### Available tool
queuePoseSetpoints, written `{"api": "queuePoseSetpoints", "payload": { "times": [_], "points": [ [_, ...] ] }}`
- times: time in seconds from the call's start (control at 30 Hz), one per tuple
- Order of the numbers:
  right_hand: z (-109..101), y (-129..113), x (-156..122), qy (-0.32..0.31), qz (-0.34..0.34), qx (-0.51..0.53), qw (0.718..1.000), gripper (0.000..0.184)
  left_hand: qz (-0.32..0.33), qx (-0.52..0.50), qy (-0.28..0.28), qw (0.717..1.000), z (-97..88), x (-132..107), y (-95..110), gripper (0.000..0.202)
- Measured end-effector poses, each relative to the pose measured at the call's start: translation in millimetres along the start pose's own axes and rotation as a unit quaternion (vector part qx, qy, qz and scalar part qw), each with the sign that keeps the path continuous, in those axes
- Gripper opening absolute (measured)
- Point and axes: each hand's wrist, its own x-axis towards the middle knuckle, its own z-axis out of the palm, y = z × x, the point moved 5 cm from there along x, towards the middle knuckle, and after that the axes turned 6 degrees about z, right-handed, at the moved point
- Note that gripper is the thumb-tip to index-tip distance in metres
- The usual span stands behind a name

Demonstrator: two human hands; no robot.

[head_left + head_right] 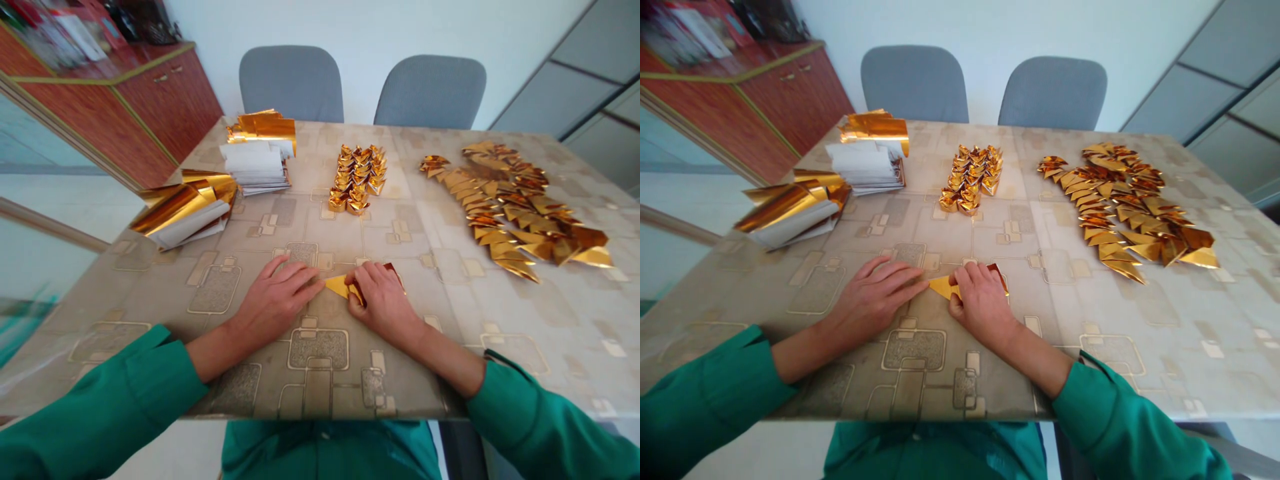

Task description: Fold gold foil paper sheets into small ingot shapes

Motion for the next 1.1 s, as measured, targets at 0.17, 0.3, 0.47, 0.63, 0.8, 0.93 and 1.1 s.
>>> {"api": "queuePoseSetpoints", "payload": {
  "times": [0.17,0.3,0.47,0.63,0.8,0.93,1.1],
  "points": [
    [-0.2,-0.8,1.6,-0.011,0.002,-0.005,1.0,0.012,0.004,-0.003,0.042,0.999,-5.9,2.7,11.2,0.034],
    [-0.7,-2.1,2.2,-0.01,-0.006,-0.016,1.0,0.011,0.041,-0.036,0.049,0.997,-2.6,13.1,33.4,0.033],
    [-1.7,1.6,-0.8,-0.016,-0.004,-0.012,1.0,0.012,0.07,-0.073,-0.003,0.995,10.7,17.4,39.9,0.032],
    [-3.6,6.1,-5.3,-0.017,-0.032,0.01,0.999,0.014,0.071,-0.086,-0.049,0.993,11.5,12.5,34.2,0.035],
    [-10.7,2.4,-17.5,-0.001,-0.146,-0.049,0.988,0.012,0.054,-0.081,-0.059,0.994,11.2,13.7,32.6,0.034],
    [-21.1,3.8,-33.5,-0.002,-0.229,-0.064,0.971,0.021,0.047,-0.076,-0.033,0.995,11.6,12.7,28.5,0.032],
    [-28.1,8.3,-44.4,-0.018,-0.245,-0.045,0.968,0.029,0.058,-0.065,-0.026,0.996,8.8,8.6,23.3,0.034]
  ]
}}
